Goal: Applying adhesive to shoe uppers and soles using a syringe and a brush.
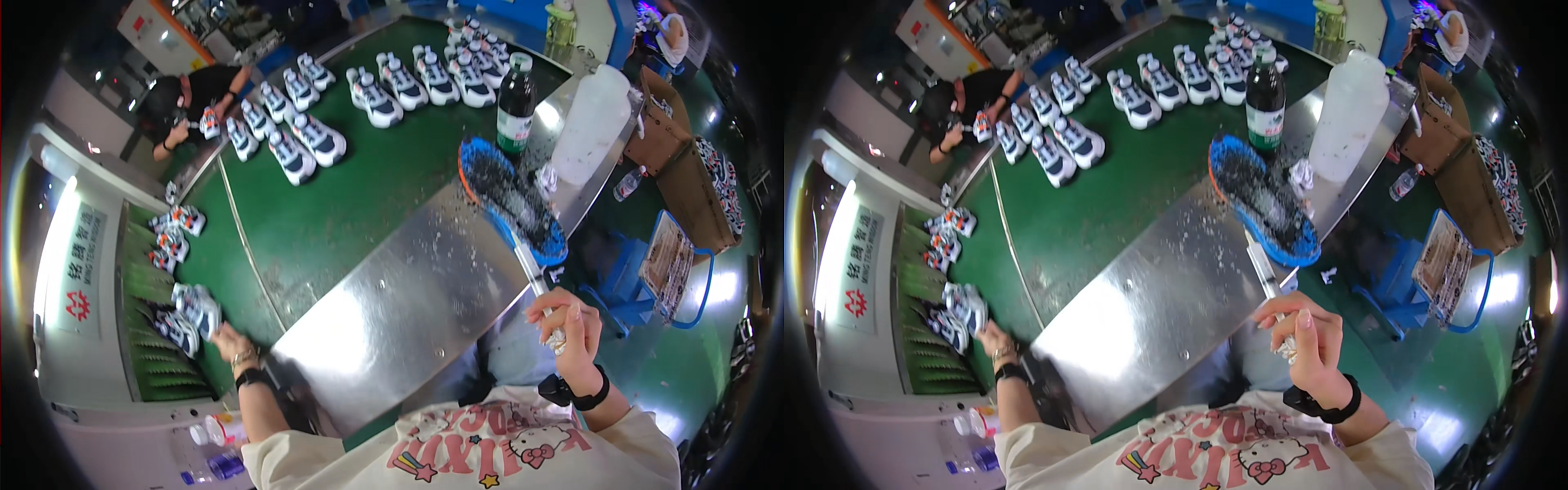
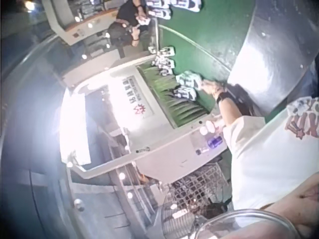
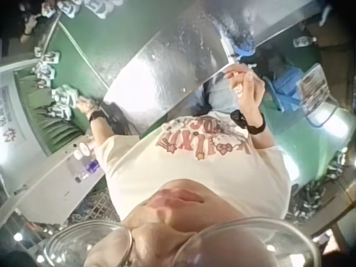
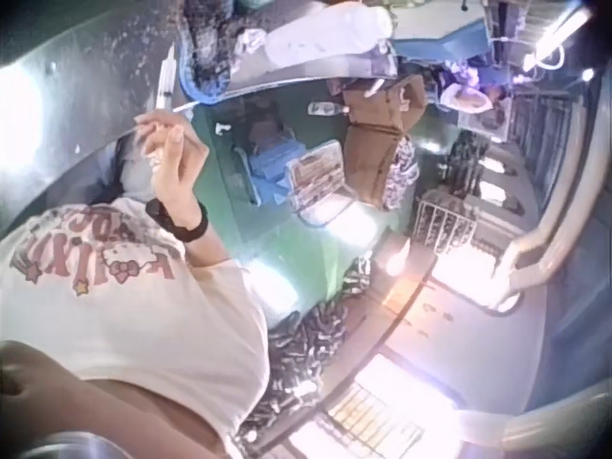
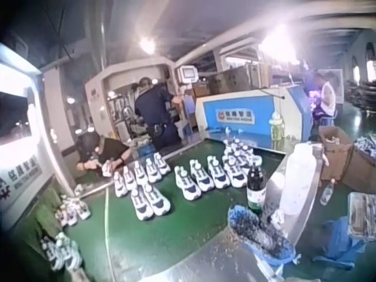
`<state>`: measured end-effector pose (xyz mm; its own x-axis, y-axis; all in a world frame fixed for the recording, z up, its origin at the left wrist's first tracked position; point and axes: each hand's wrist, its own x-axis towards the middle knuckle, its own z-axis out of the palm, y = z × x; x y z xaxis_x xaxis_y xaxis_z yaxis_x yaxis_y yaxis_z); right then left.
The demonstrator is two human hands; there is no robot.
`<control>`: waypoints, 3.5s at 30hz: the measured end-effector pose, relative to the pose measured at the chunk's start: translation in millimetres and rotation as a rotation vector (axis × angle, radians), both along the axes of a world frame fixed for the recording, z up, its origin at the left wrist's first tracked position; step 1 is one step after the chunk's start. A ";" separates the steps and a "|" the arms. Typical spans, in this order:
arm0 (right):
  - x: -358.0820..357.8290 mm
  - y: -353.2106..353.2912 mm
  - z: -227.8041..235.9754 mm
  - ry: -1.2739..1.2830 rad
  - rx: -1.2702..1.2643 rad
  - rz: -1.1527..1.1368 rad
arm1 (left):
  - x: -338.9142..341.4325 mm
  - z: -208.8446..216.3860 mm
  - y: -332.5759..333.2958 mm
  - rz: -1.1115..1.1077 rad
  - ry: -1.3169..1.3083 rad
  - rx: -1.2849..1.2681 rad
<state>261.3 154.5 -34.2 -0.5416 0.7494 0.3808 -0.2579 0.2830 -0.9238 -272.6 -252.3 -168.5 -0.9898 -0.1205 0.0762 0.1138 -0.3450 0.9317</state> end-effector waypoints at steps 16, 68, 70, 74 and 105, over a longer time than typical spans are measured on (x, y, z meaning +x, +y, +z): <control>19.1 92.3 -44.6 -0.145 -0.331 -0.087 | 94.8 22.8 541.6 -1.163 -0.562 -0.005; -5.6 -3.8 29.4 0.342 -0.071 0.464 | 298.5 153.4 289.7 -1.048 0.753 -0.389; -9.0 -7.6 26.6 0.347 -0.091 0.489 | 294.8 148.7 288.9 -1.025 0.852 -0.391; -12.2 -7.5 22.1 0.371 -0.123 0.548 | 293.4 151.8 294.7 -1.023 0.898 -0.400; -37.7 5.2 -47.2 0.205 -0.310 0.500 | 238.9 94.8 312.3 -0.770 0.771 -0.504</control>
<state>223.6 159.7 -81.4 -0.7945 0.5161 0.3200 -0.4709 -0.1910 -0.8612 -33.7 60.0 -73.7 -0.4623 0.6964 0.5489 0.6252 -0.1830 0.7587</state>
